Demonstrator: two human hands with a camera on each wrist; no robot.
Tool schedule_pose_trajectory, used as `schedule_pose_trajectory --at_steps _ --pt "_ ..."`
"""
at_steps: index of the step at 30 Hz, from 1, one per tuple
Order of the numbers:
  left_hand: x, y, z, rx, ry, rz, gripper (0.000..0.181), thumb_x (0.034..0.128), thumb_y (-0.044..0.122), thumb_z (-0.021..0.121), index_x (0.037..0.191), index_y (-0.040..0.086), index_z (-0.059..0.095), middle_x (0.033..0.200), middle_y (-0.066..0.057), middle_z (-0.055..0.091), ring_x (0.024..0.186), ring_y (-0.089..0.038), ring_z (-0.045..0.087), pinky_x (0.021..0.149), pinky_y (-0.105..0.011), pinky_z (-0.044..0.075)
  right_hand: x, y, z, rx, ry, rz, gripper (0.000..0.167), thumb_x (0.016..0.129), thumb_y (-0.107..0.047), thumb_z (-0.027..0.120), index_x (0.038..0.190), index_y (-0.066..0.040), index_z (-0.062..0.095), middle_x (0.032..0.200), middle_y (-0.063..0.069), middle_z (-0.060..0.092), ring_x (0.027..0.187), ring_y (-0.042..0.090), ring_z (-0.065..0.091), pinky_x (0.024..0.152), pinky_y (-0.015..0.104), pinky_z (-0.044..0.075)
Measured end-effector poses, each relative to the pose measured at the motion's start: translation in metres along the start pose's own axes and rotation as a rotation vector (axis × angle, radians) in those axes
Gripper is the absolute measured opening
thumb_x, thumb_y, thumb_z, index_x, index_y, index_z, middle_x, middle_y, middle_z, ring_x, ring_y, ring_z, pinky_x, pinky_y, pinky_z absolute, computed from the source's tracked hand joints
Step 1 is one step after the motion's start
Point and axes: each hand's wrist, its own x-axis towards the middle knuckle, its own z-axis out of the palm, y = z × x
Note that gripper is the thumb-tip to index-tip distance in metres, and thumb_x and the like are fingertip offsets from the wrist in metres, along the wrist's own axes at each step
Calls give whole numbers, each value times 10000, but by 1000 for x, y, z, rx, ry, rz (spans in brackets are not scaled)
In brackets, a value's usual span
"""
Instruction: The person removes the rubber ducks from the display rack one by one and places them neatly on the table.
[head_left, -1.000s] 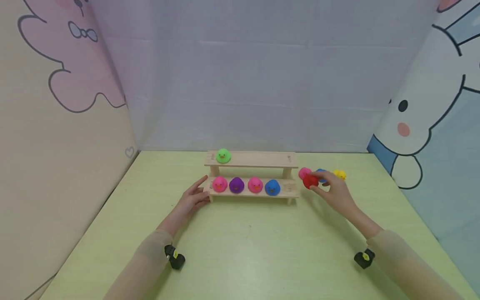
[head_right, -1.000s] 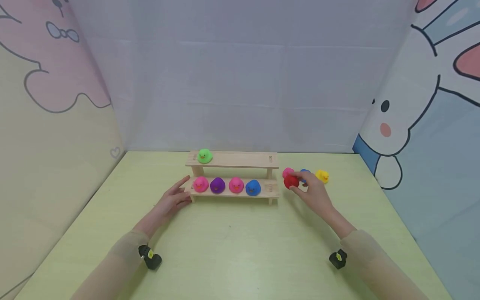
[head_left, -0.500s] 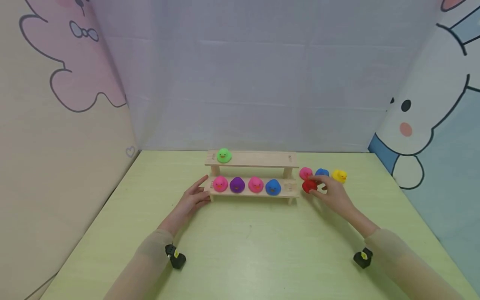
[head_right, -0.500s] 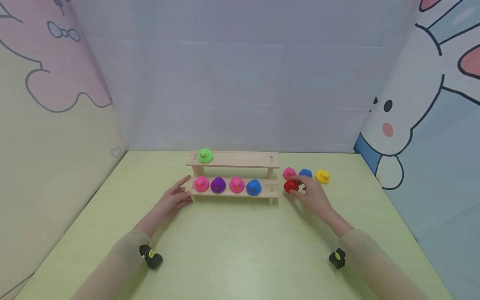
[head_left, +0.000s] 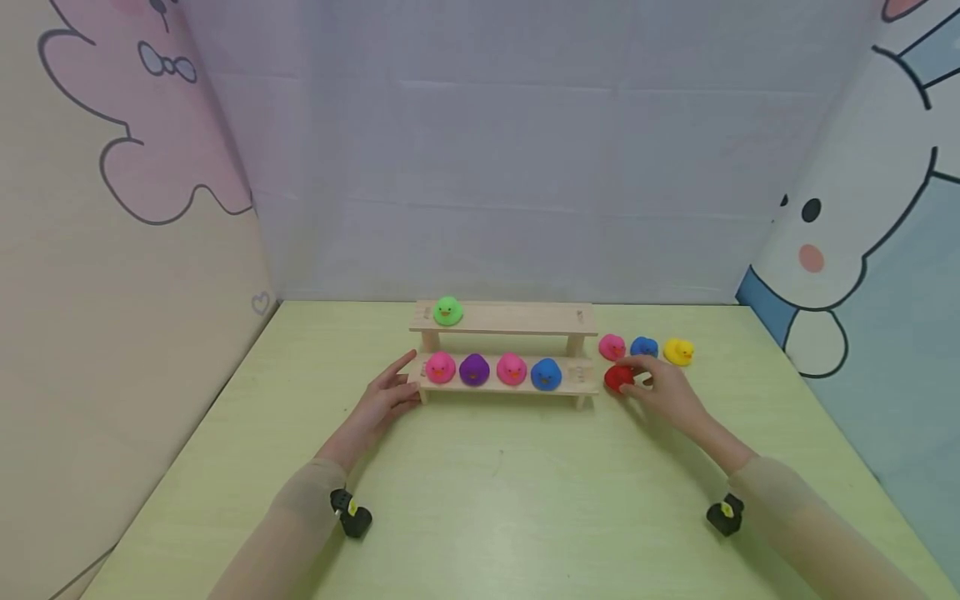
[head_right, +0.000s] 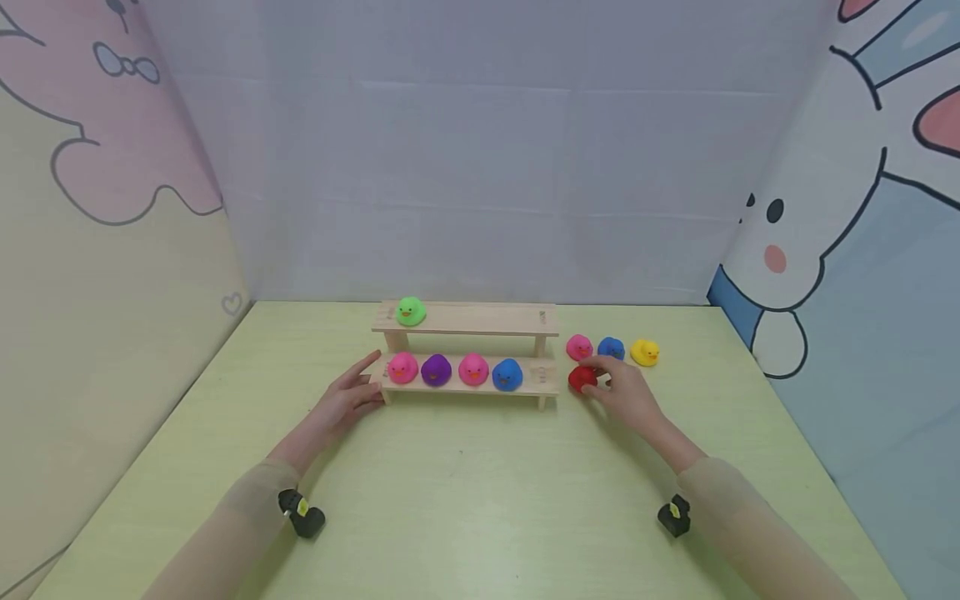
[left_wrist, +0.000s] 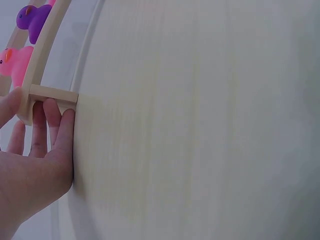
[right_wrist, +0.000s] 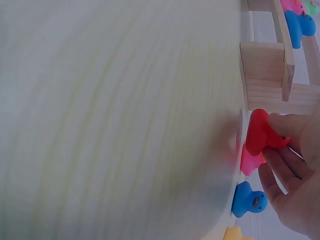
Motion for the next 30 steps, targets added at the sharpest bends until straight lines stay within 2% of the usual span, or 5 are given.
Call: schedule_pose_trajectory --at_steps 5,8,14,30 --pt "0 0 0 2 -2 4 655 1006 102 538 1566 316 274 1309 -90 501 974 -101 623 942 -216 546 0 0 2 11 -16 13 382 846 -42 746 1211 10 647 1193 229 673 1002 374 649 801 431 597" --pt "0 0 1 1 -3 2 656 1005 98 538 1566 314 274 1318 -101 497 974 -102 623 941 -216 547 -1 -1 4 10 -31 30 380 852 -48 742 1216 3 645 1203 228 669 1016 378 640 827 479 592" --pt "1 0 0 -5 2 -4 657 1003 98 542 1565 313 278 1318 -100 495 972 -104 622 934 -214 549 0 -1 5 8 -60 60 383 862 -59 737 1229 -15 637 1224 219 662 1044 375 622 856 495 585" --pt "2 0 -1 -8 0 3 661 1006 101 539 1573 293 259 1261 -66 516 945 -86 620 905 -194 551 -1 -2 4 0 -78 45 363 852 -59 748 1199 -17 649 1200 209 673 1032 364 625 862 502 587"
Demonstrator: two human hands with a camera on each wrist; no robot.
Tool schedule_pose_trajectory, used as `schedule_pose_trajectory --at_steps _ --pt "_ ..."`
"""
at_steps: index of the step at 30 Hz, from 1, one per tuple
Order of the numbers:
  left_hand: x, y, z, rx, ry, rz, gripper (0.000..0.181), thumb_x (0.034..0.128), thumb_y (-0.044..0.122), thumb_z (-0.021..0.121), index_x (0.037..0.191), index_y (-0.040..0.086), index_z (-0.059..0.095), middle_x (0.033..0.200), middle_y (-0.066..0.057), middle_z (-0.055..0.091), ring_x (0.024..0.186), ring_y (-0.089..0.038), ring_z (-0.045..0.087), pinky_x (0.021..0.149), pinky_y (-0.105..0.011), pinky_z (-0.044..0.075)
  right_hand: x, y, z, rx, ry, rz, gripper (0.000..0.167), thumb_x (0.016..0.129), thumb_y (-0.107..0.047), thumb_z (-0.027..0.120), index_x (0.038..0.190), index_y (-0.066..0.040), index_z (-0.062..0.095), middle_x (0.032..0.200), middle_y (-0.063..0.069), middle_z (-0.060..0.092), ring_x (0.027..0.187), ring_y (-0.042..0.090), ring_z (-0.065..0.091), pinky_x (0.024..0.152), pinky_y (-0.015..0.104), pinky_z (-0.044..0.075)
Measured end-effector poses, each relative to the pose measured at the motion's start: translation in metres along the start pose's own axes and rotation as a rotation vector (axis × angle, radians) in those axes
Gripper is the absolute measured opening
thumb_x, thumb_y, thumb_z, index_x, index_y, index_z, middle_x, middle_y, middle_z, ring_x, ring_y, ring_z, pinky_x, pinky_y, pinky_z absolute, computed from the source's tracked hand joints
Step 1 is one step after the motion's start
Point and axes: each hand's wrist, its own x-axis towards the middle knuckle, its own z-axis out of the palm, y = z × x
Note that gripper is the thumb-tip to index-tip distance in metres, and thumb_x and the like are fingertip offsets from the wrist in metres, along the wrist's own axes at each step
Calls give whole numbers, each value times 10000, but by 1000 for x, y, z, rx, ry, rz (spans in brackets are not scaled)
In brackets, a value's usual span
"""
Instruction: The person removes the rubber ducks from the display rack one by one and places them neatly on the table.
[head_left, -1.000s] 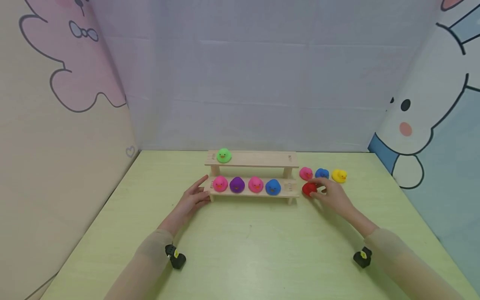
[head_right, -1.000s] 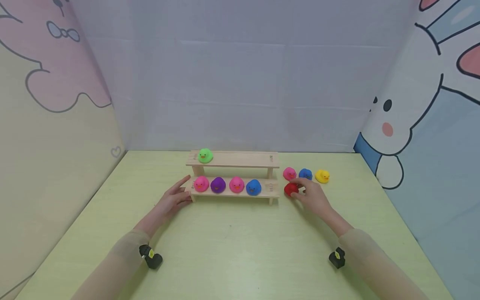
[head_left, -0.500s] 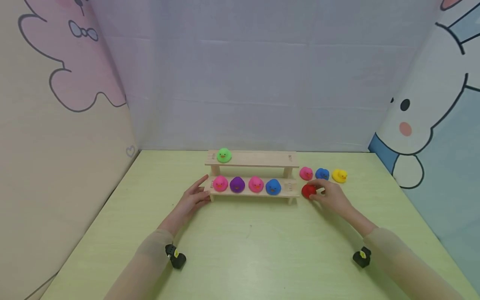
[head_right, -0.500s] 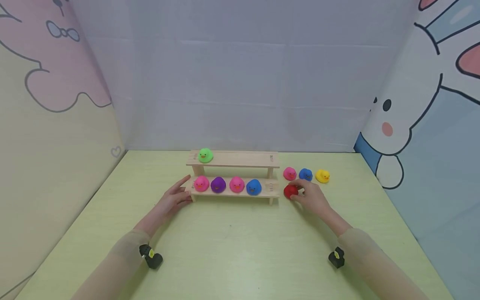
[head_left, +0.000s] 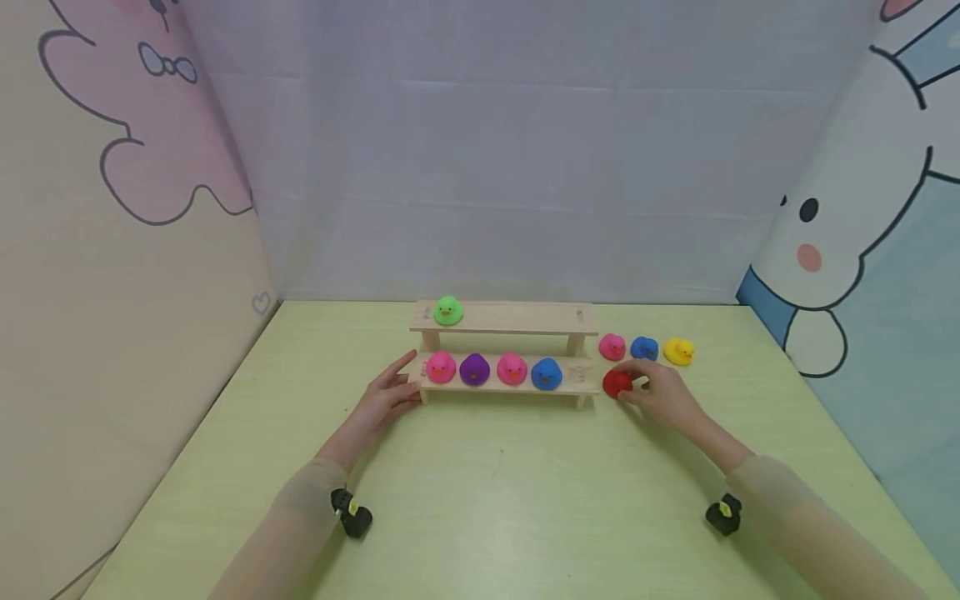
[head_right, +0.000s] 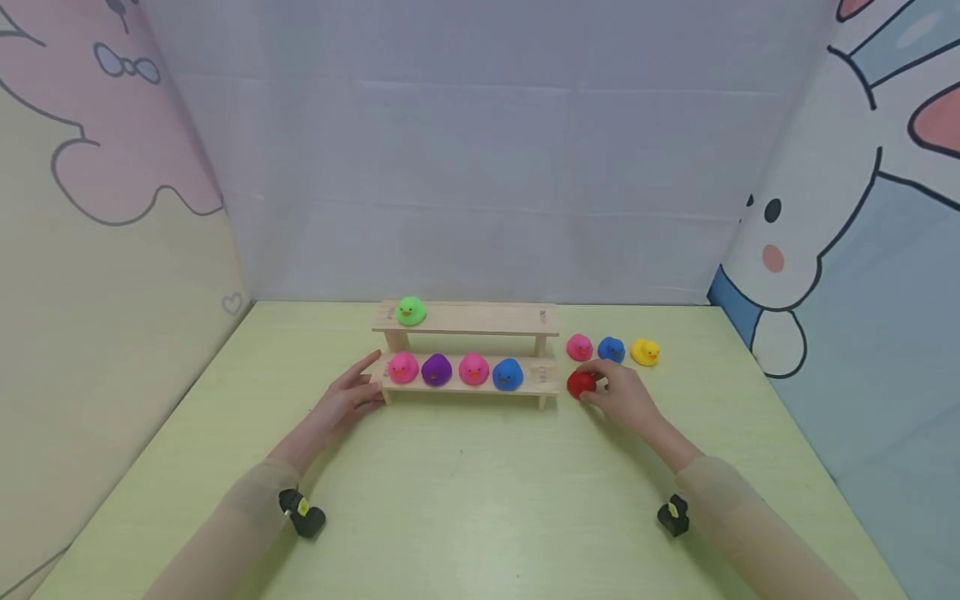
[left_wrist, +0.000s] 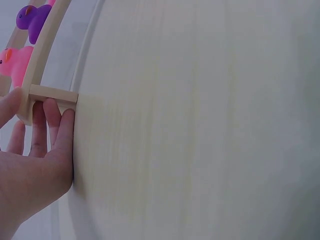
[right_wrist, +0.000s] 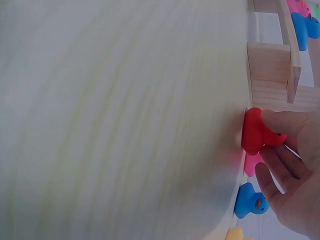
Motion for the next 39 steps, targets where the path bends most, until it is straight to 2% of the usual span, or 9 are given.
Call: schedule_pose_trajectory --at_steps 12,19,26,30,34,39 --pt "-3 5 2 9 8 -15 642 1009 130 544 1562 324 281 1306 -101 513 988 -115 623 1052 -304 513 1 0 -3 -6 8 -5 360 848 -62 753 1193 -17 659 1170 207 684 1010 358 634 849 493 591" --pt "-2 3 2 16 3 2 649 1009 106 536 1567 310 273 1280 -97 513 966 -107 625 995 -257 534 2 1 -2 -4 8 -7 365 834 -62 767 1182 -21 665 1154 201 689 993 353 638 838 490 593" --pt "-3 3 1 11 -3 2 656 1005 118 547 1566 315 271 1305 -112 499 979 -114 622 1044 -297 516 2 1 -4 -1 6 -10 364 839 -53 760 1187 -15 662 1162 206 686 1003 360 638 841 494 591" --pt "-2 2 1 4 -5 7 660 1004 103 545 1569 305 269 1294 -109 505 968 -111 627 1002 -264 534 1 1 -4 2 8 -25 368 830 -48 764 1180 -2 659 1147 211 688 990 360 643 825 487 594" --pt "-2 1 1 3 -1 8 655 1005 101 543 1568 301 273 1283 -99 518 962 -110 637 940 -222 554 1 3 -4 2 6 -37 413 823 -69 777 1207 6 644 1165 214 680 1008 369 641 830 492 593" --pt "-3 2 1 7 1 3 650 1008 104 536 1567 309 274 1305 -103 512 968 -111 636 936 -216 554 1 3 -5 0 -7 -26 511 826 -112 787 1282 23 598 1244 228 648 1070 390 622 874 524 576"
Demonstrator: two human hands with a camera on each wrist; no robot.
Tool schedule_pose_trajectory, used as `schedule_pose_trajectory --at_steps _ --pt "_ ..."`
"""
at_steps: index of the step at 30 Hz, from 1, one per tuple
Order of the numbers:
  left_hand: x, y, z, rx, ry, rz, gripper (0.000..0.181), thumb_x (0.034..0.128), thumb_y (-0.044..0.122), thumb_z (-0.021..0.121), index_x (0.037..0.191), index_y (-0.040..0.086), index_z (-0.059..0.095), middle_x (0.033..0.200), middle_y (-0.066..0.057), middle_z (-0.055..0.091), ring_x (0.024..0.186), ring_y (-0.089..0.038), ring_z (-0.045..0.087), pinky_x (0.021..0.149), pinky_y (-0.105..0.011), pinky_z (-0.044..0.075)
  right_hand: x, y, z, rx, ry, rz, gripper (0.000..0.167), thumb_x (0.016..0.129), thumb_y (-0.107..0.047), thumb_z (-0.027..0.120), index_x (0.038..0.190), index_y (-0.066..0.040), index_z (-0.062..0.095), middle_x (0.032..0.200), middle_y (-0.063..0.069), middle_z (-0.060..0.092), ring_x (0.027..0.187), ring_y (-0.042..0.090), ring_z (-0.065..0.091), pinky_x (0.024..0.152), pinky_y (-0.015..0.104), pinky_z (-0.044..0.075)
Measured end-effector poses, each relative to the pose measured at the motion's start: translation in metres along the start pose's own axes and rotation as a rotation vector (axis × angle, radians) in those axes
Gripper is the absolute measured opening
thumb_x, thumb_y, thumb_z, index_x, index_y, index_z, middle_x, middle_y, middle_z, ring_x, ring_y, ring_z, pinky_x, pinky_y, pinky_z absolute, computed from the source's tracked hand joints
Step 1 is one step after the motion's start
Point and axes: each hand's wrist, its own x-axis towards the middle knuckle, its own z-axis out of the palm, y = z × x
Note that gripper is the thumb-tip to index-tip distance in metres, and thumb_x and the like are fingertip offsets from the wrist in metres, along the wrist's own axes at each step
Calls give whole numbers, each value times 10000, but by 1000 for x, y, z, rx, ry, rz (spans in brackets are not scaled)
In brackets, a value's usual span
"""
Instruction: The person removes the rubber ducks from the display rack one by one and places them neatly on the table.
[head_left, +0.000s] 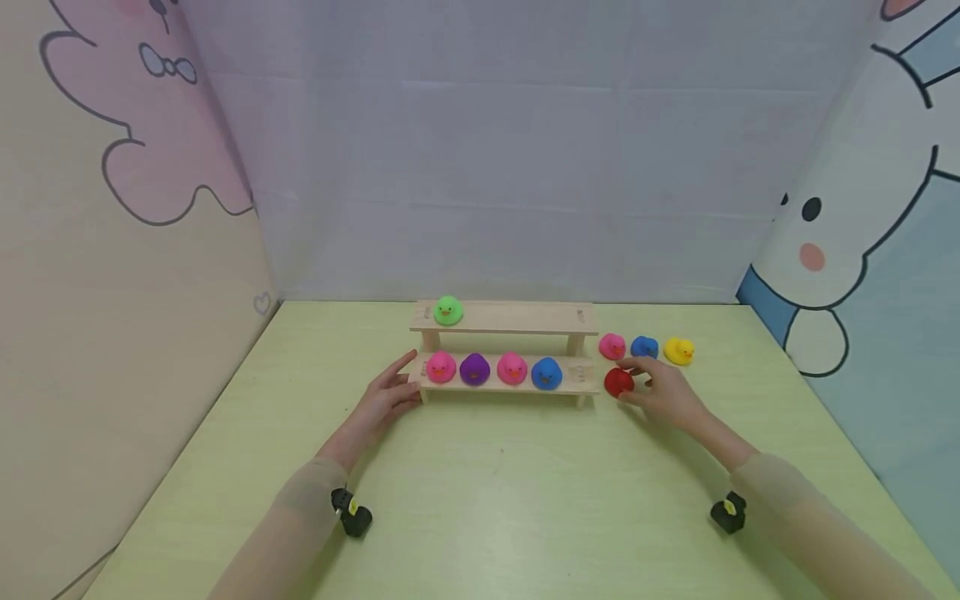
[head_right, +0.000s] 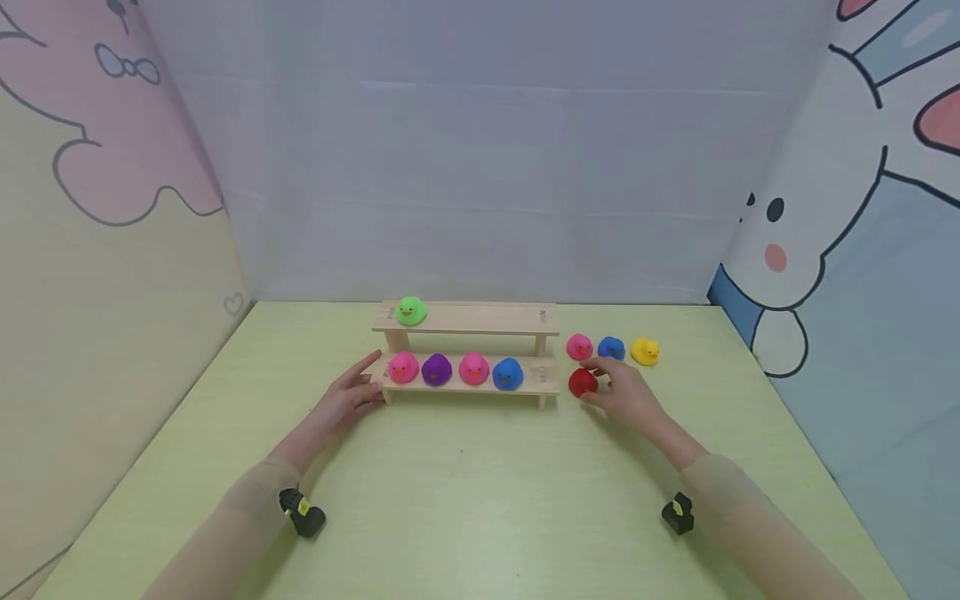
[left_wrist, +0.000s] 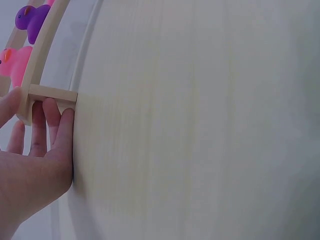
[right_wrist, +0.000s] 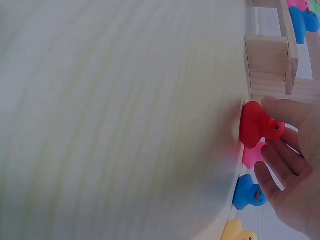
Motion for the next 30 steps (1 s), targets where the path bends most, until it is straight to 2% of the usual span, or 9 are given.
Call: schedule_pose_trajectory --at_steps 7,17,23,30 --pt "-1 1 -1 5 -2 0 658 1006 115 546 1570 306 265 1317 -117 509 980 -107 636 969 -236 547 -2 -5 -5 -16 0 14 556 832 -136 790 1315 26 569 1288 236 622 1107 398 601 900 540 561" --pt "-1 1 0 -13 -1 12 655 1000 100 549 1568 286 279 1288 -107 519 946 -105 629 909 -210 555 -1 -15 -17 4 31 29 525 886 -181 737 1342 7 557 1307 229 612 1158 405 576 944 562 535" --pt "0 0 0 -23 -10 26 656 1000 93 547 1568 281 278 1270 -96 523 940 -100 634 900 -199 556 6 -18 -23 26 128 -28 499 889 -183 742 1324 -10 571 1297 227 615 1130 412 607 953 582 532" --pt "0 -1 -2 -35 -38 43 683 993 89 555 1578 267 251 1240 -67 522 948 -93 632 902 -196 556 17 -35 -28 59 257 -70 412 916 -131 703 1296 -18 592 1269 214 629 1112 386 609 933 580 537"
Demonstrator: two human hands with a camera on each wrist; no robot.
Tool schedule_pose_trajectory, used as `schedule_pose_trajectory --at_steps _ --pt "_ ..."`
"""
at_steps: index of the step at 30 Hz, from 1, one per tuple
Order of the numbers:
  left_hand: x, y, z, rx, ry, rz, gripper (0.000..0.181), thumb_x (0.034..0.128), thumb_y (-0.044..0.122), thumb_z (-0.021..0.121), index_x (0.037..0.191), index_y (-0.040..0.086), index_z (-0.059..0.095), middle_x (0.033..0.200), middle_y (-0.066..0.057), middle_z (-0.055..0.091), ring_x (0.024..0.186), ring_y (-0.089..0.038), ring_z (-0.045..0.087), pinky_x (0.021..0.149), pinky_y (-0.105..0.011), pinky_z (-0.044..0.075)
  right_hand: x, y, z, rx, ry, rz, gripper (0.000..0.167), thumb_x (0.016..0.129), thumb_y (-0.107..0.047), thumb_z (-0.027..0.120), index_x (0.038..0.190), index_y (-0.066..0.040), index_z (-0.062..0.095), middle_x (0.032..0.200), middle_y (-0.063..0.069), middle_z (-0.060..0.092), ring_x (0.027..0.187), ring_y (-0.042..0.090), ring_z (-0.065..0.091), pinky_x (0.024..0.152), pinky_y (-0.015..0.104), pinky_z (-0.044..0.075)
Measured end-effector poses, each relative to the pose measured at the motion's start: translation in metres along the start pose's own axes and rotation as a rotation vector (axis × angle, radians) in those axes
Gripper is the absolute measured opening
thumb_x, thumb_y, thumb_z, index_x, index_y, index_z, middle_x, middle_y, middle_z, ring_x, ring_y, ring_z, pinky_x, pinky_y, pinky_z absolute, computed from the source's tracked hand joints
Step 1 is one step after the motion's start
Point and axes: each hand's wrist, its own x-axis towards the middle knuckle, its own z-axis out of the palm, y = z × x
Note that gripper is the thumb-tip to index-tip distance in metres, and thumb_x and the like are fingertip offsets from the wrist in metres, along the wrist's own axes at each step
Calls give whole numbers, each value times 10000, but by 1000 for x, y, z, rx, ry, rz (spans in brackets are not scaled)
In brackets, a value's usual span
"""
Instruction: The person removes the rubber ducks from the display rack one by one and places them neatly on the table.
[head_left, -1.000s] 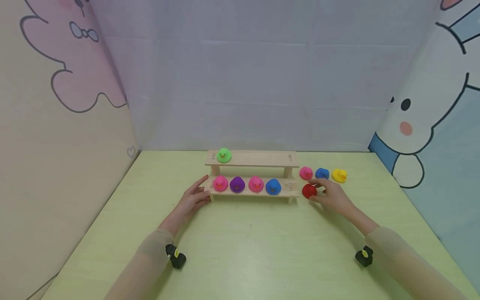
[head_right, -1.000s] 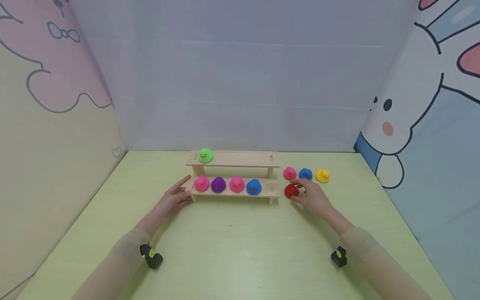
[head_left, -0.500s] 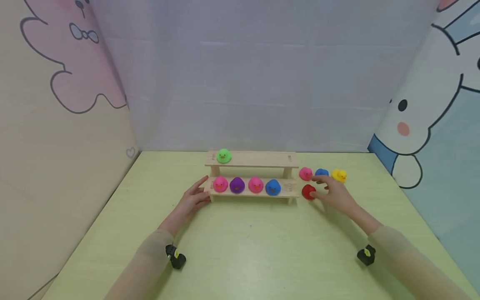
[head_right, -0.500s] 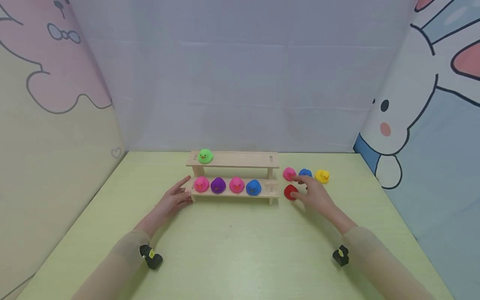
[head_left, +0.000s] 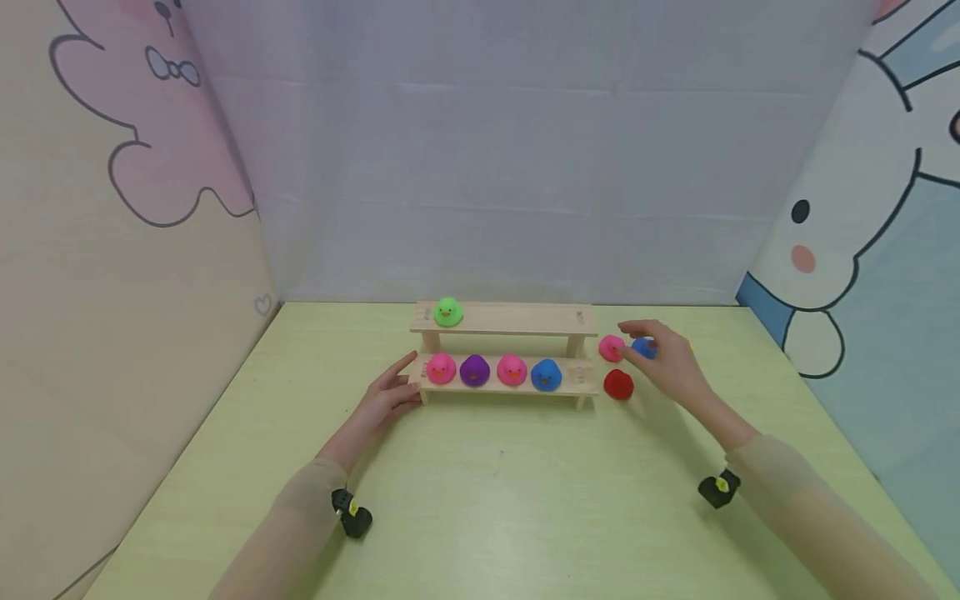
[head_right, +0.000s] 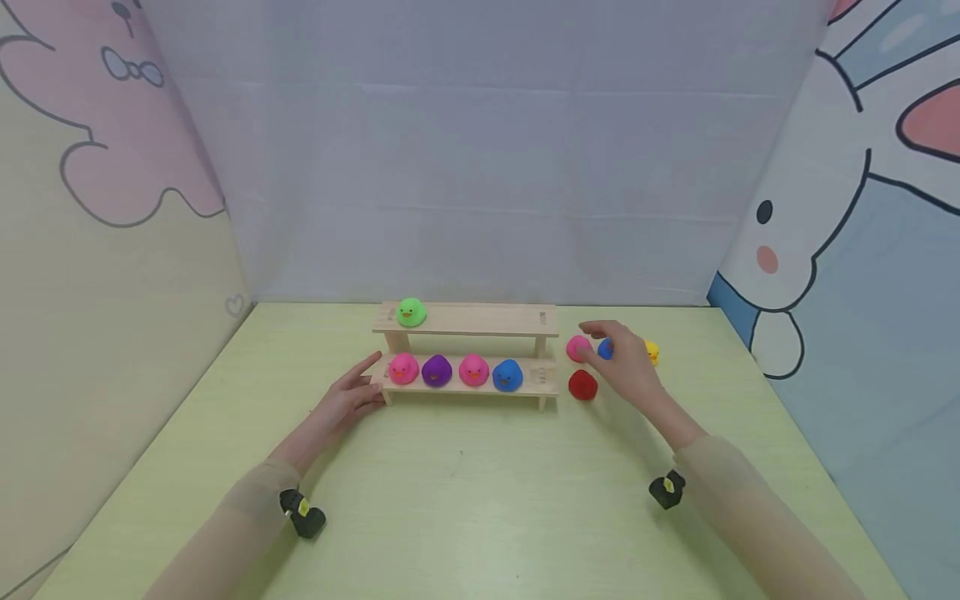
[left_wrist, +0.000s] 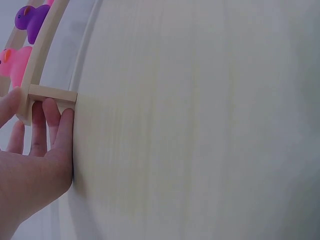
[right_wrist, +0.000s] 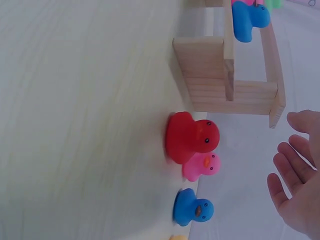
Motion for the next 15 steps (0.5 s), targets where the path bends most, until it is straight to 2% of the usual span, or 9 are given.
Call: schedule_pose_trajectory --at_steps 5,9,15 --pt "-2 0 0 -4 11 -4 682 991 91 556 1577 266 254 1258 -82 522 954 -99 633 904 -203 558 12 -19 8 60 48 -22 405 916 -125 702 1300 -44 602 1259 180 645 1124 332 591 935 547 528" --pt "-2 0 0 -10 25 -16 667 994 74 544 1568 286 279 1258 -79 519 952 -102 637 895 -200 562 21 -37 17 114 47 -48 400 931 -162 688 1309 -59 604 1272 162 639 1131 322 580 950 538 514" --pt "-2 1 0 9 5 -1 662 1003 92 544 1573 276 265 1246 -67 533 949 -97 634 944 -229 550 36 -64 30 188 44 -98 403 924 -155 697 1306 -58 612 1260 150 651 1128 304 588 945 500 522"
